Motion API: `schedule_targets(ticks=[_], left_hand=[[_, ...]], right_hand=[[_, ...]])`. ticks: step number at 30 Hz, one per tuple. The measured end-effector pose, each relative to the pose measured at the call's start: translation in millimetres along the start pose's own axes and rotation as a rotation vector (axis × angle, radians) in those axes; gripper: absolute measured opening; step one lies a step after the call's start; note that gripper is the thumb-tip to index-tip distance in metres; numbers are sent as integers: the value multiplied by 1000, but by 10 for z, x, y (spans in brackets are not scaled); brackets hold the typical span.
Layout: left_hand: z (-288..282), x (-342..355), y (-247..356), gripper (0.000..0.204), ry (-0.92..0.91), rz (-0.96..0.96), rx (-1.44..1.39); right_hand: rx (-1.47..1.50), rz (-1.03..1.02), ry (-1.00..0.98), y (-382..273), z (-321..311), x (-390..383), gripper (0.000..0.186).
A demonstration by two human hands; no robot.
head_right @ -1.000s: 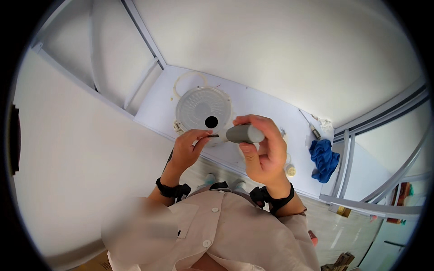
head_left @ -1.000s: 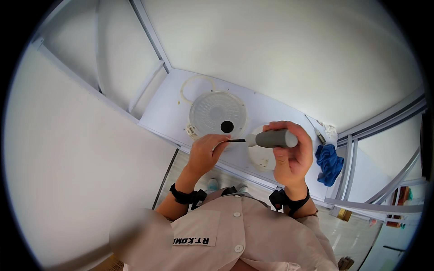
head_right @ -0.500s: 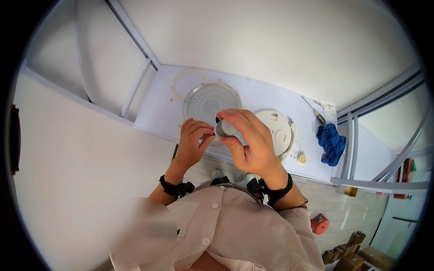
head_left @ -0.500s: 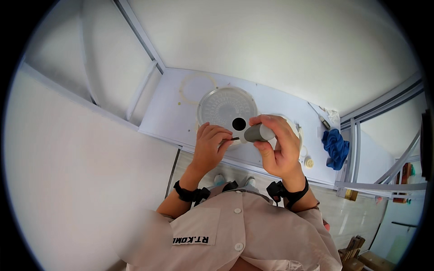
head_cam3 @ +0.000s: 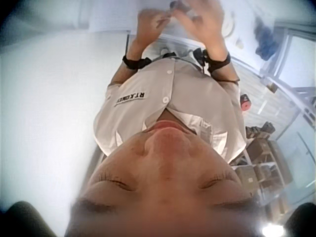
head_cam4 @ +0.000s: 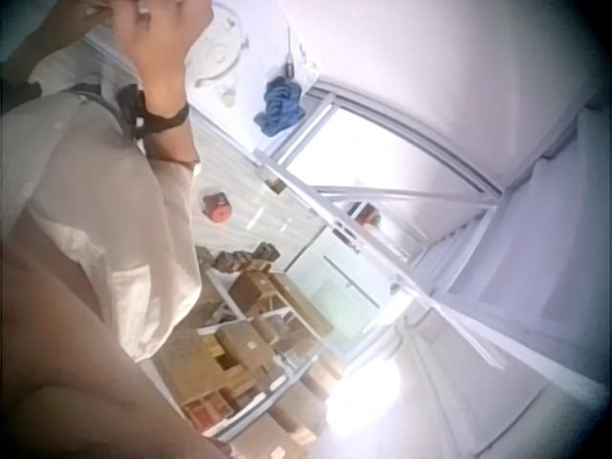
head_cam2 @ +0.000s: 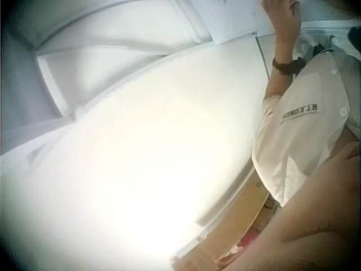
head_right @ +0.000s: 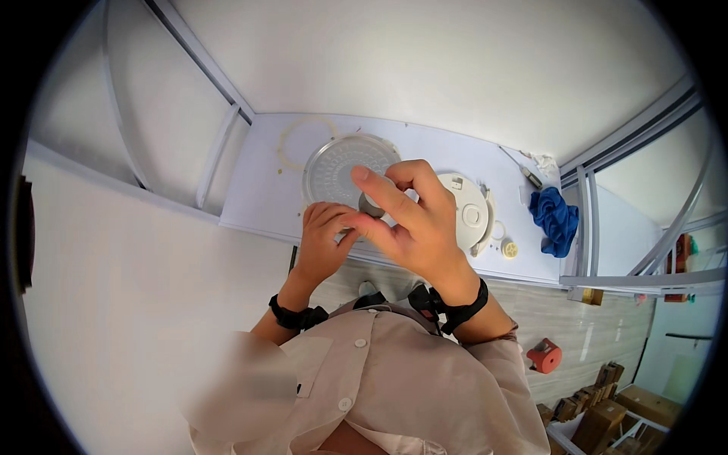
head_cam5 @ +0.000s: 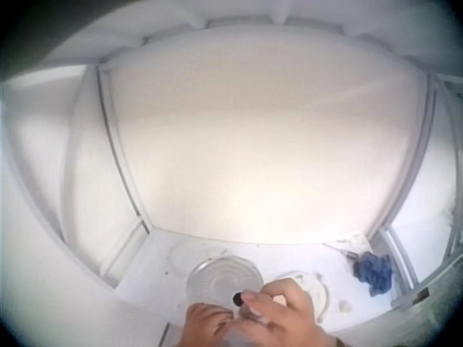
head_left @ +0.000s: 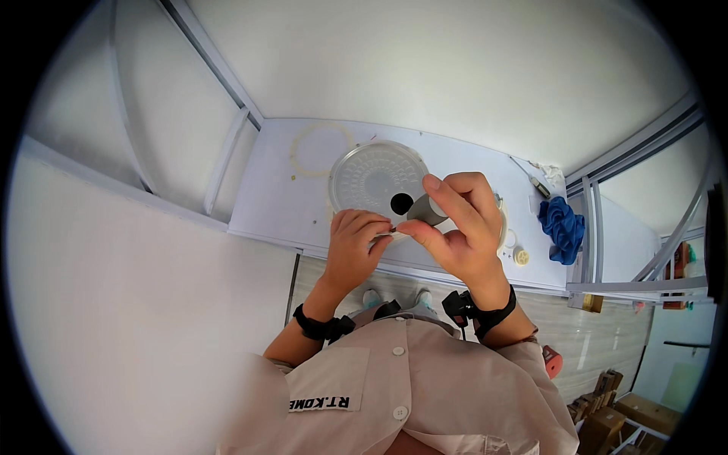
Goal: The person disassembles a white rice cooker, removes the inner pot, and uses a screwdriver to unscrew and remove the lid. They continue to manipulate the lid and internal components with the screwdriver throughout the clip.
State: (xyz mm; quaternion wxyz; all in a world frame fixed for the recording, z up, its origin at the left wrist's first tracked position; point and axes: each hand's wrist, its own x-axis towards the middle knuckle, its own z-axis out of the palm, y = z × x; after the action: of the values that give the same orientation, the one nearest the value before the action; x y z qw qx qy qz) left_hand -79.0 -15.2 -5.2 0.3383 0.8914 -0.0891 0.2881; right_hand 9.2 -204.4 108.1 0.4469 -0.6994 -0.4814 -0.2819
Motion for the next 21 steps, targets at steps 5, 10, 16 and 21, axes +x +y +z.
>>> schedule_targets(ticks=[5, 10, 16, 21], left_hand=[[5, -19, -1, 18, 28, 9, 6], [23, -5, 12, 14, 45, -9, 18], [77, -32, -18, 14, 86, -2, 15], [91, -69, -54, 14, 109, 9, 3]], right_hand=[[187, 100, 19, -160, 63, 144, 56], [381, 127, -51, -163, 66, 132, 53], [191, 28, 93, 0, 219, -52, 60], [366, 126, 33, -58, 209, 43, 65]])
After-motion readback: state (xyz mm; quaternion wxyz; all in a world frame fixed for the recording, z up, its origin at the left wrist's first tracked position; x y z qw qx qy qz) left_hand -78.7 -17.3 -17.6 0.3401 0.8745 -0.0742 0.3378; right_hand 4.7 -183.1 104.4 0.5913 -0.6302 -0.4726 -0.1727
